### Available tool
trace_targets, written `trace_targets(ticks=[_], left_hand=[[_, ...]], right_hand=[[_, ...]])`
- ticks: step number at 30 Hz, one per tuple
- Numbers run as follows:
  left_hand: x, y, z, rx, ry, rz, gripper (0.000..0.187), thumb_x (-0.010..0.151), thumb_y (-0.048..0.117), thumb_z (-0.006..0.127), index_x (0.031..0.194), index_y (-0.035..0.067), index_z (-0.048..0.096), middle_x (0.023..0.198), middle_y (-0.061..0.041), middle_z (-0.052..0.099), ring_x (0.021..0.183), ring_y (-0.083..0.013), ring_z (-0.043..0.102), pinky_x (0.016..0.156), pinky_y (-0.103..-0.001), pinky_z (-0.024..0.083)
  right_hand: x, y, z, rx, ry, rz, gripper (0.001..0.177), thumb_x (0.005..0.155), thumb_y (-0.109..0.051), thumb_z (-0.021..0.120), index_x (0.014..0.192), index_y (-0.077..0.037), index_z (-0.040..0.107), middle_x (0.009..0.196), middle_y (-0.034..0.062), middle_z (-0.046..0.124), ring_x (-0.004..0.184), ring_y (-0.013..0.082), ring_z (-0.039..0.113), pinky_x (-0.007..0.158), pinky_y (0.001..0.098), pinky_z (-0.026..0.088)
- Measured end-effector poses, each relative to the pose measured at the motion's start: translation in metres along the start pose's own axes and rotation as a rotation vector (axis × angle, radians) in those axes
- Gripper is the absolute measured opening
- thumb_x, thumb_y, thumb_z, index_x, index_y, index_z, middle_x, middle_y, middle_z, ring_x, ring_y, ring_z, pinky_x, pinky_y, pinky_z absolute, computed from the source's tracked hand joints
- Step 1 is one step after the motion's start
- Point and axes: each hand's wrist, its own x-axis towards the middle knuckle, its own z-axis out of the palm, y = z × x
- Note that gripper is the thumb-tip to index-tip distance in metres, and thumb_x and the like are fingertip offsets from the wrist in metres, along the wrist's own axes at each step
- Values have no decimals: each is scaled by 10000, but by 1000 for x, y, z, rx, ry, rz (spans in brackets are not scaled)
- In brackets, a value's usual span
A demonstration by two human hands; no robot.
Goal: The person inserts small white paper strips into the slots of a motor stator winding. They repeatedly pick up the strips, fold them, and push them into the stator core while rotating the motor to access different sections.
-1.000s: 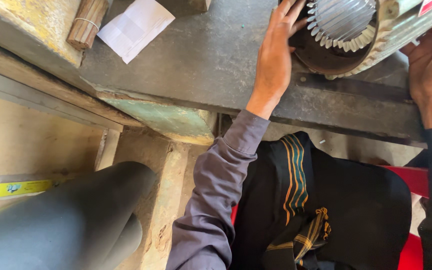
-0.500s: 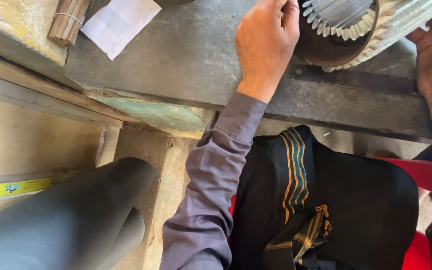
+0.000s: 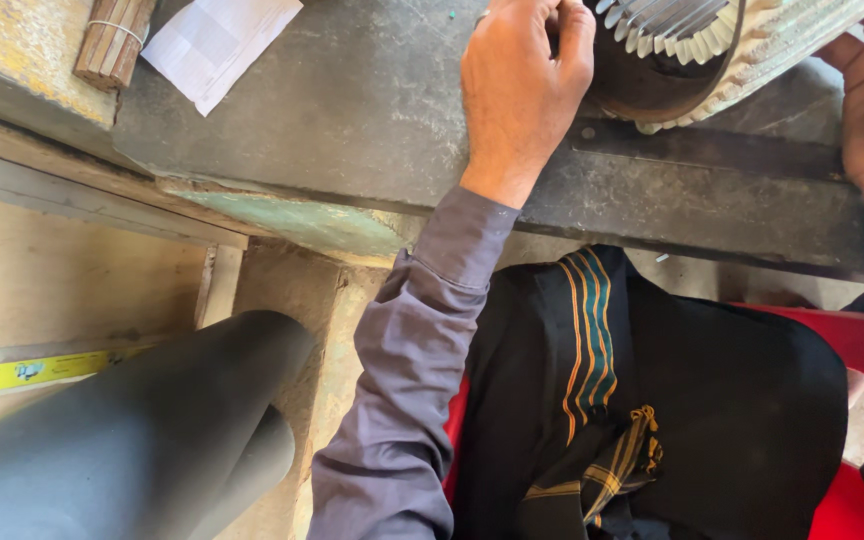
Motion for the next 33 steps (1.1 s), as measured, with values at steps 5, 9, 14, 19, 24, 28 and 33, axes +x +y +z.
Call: trace_targets(ticks=[5,9,14,19,24,28,33], left_hand=[[2,-3,3,19,-56,27,145,893,206,685,798,102,651,708,-60,670,737,-313,657,708,-478,481],[1,1,0,22,-21,38,137,921,195,658,858,80,617,737,-61,661,776,-323,658,711,-464,484],[0,8,-5,-71,-84,-147,133,921,178,645,975,56,641,802,-89,674,769,-303,681,737,-457,518],[-1,8,-7,78,-36,29,330,903,138,661,1232,110,654,1115,-115,640,1027,-330,634,895,-426,517],[-2,10,-7,58,-54,20,447,929,102,631,1371,132,573,1257,-96,601,1151,-315,598,1024,-393,507],[-2,15,-9,20,-88,-8,512,901,103,621,1407,123,539,1261,-115,587,1172,-321,588,1038,-389,502],[-1,7,-7,-24,-91,-27,498,902,120,618,1397,107,558,1307,-121,613,1216,-327,591,1112,-390,483]], right_hand=[[-2,11,-6,9,6,6,549,1227,-334,136,1490,72,396,1505,254,495,1426,386,550,1211,498,477],[-2,17,-11,11,10,10,545,1229,-332,135,1474,71,406,1501,258,504,1425,384,557,1220,493,481],[-6,22,-18,22,15,26,540,1232,-330,136,1463,71,414,1506,265,509,1435,379,556,1233,485,483],[4,35,-29,30,20,51,554,1239,-353,167,1484,73,423,1508,267,527,1426,368,570,1209,476,492],[15,57,-49,-3,40,78,575,1247,-383,204,1504,75,438,1500,267,554,1402,356,597,1175,468,507],[12,70,-64,-42,65,95,593,1253,-406,233,1520,76,450,1494,266,576,1383,347,618,1148,462,519],[-4,62,-53,-94,108,140,617,1262,-436,270,1540,79,466,1485,266,603,1359,336,644,1113,454,533]])
